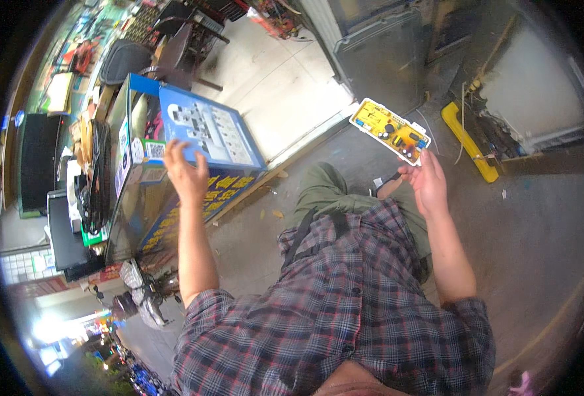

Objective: The person removes a yellow circuit board from a disassembled appliance, inspects it, and then uses a power drill to remove screws from the appliance casing. The person handles the circuit board and drill throughout the task.

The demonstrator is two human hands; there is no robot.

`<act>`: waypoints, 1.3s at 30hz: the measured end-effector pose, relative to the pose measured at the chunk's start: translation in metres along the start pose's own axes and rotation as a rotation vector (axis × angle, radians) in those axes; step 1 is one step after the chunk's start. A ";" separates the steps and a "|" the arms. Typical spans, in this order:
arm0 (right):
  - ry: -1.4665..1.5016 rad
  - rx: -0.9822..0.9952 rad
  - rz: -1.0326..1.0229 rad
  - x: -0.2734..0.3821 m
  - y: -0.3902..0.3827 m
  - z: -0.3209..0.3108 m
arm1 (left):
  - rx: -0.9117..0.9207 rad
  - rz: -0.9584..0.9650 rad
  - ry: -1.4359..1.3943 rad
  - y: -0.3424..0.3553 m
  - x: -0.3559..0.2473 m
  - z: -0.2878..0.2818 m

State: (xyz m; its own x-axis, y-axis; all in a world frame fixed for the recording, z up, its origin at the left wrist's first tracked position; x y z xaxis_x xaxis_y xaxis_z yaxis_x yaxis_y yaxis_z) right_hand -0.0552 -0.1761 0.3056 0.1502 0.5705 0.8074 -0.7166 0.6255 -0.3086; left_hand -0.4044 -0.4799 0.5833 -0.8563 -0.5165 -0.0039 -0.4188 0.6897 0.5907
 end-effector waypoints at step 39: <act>0.021 0.286 -0.054 0.029 -0.007 0.000 | -0.181 0.034 0.157 -0.027 -0.041 0.031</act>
State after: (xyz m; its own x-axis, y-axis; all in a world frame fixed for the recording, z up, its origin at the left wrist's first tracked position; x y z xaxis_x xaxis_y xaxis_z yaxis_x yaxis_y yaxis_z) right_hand -0.0456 -0.1636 0.3311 0.2054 0.5529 0.8075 -0.8698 0.4813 -0.1083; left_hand -0.3674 -0.4615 0.5426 -0.8055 -0.5768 0.1361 -0.3170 0.6134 0.7233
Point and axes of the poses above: each hand's wrist, its own y-axis towards the middle knuckle, its own z-axis out of the palm, x = y × z, the point moved 4 cm from there along y, towards the middle knuckle, and after that the axes turned 14 degrees about -y, right-handed, at the moved point
